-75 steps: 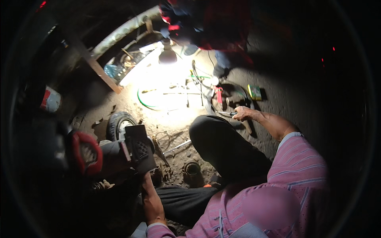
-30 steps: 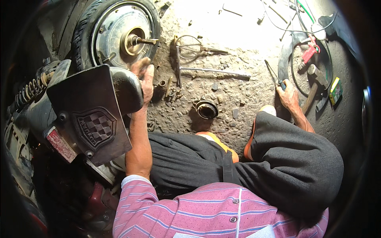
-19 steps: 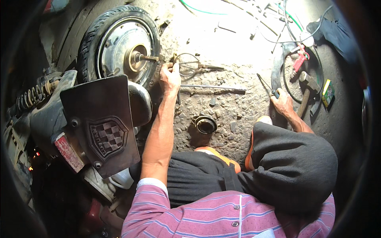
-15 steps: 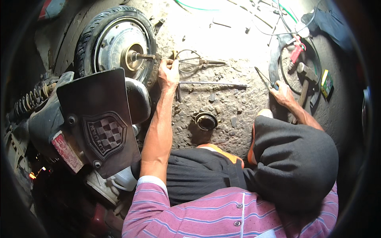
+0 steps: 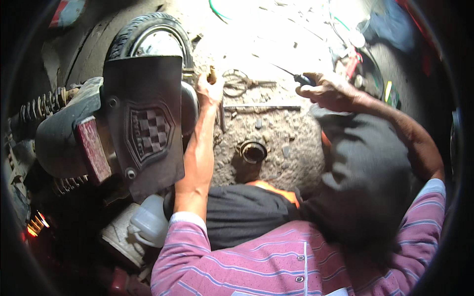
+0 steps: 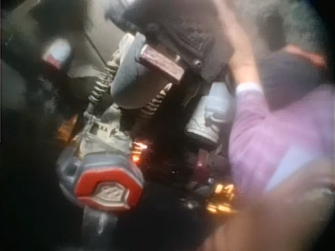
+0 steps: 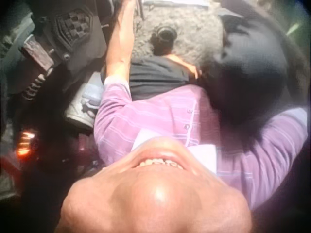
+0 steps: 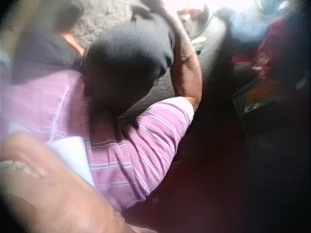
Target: The person sits on the floor and uses a screwdriver and wrench to remove bolts from the rear wheel of a motorcycle. They manipulate the wheel hub and axle area, then reposition the wheel and continue adjusting components.
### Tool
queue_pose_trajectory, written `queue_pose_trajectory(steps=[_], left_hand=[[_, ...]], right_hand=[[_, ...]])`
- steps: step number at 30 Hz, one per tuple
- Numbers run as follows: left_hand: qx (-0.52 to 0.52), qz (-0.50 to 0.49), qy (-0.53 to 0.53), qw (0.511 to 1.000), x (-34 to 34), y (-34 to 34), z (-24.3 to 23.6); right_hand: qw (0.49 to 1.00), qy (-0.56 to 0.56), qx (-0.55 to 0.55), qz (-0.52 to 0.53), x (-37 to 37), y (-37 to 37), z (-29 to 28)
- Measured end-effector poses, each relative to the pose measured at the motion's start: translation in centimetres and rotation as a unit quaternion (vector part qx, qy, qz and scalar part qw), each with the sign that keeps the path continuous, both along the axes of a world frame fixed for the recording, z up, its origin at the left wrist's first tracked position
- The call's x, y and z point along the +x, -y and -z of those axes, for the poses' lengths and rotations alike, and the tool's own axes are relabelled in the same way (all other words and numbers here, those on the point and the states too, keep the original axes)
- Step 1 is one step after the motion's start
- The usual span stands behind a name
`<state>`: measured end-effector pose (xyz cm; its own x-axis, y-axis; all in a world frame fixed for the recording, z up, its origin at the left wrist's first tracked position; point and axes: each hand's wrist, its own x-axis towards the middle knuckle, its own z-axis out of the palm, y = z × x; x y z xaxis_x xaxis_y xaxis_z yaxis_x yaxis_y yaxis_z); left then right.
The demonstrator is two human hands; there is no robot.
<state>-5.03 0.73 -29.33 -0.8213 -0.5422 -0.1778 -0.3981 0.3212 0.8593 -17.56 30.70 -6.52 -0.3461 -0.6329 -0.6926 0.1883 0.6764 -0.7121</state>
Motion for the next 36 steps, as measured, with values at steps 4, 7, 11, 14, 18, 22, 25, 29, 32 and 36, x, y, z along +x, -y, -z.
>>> queue_pose_trajectory(steps=[4,7,11,14,18,22,25,29,32,36], left_hand=[[-0.045,0.093,-0.079,0.991,0.3,-3.2,-4.5],[-0.218,0.174,-0.176,0.944,0.0,-4.6,-8.1],[-0.238,0.102,-0.111,0.96,0.3,-5.6,-12.2],[-0.287,0.071,-0.17,0.94,-0.2,-6.4,-14.3],[-0.311,0.05,-0.099,0.944,-2.5,-7.0,-15.9],[-0.33,-0.079,-0.102,0.935,-5.9,-6.2,-16.6],[-0.17,-0.173,-0.071,0.968,-8.1,-7.0,-16.8],[-0.268,-0.135,-0.12,0.946,-10.6,-10.1,-17.0],[-0.109,-0.264,-0.067,0.956,-12.6,-9.3,-18.6],[-0.077,-0.191,-0.158,0.966,-14.4,-8.7,-24.2]], right_hand=[[0.99,-0.11,0.087,-0.019,-2.1,3.8,5.0],[0.994,0.027,-0.066,-0.087,-5.7,5.7,7.8],[0.905,0.347,-0.172,-0.178,-8.5,10.2,11.2],[0.84,0.463,-0.165,-0.228,-10.0,13.1,12.3],[0.872,0.353,-0.204,-0.271,-12.2,13.5,11.3],[0.954,0.092,-0.253,-0.129,-13.0,10.9,9.7],[0.917,-0.168,-0.331,-0.147,-12.3,11.1,9.8],[0.845,-0.327,-0.362,-0.219,-11.5,12.5,9.6],[0.839,-0.364,-0.347,-0.208,-12.2,12.8,8.5],[0.906,-0.167,-0.381,-0.075,-14.0,13.0,7.6]])
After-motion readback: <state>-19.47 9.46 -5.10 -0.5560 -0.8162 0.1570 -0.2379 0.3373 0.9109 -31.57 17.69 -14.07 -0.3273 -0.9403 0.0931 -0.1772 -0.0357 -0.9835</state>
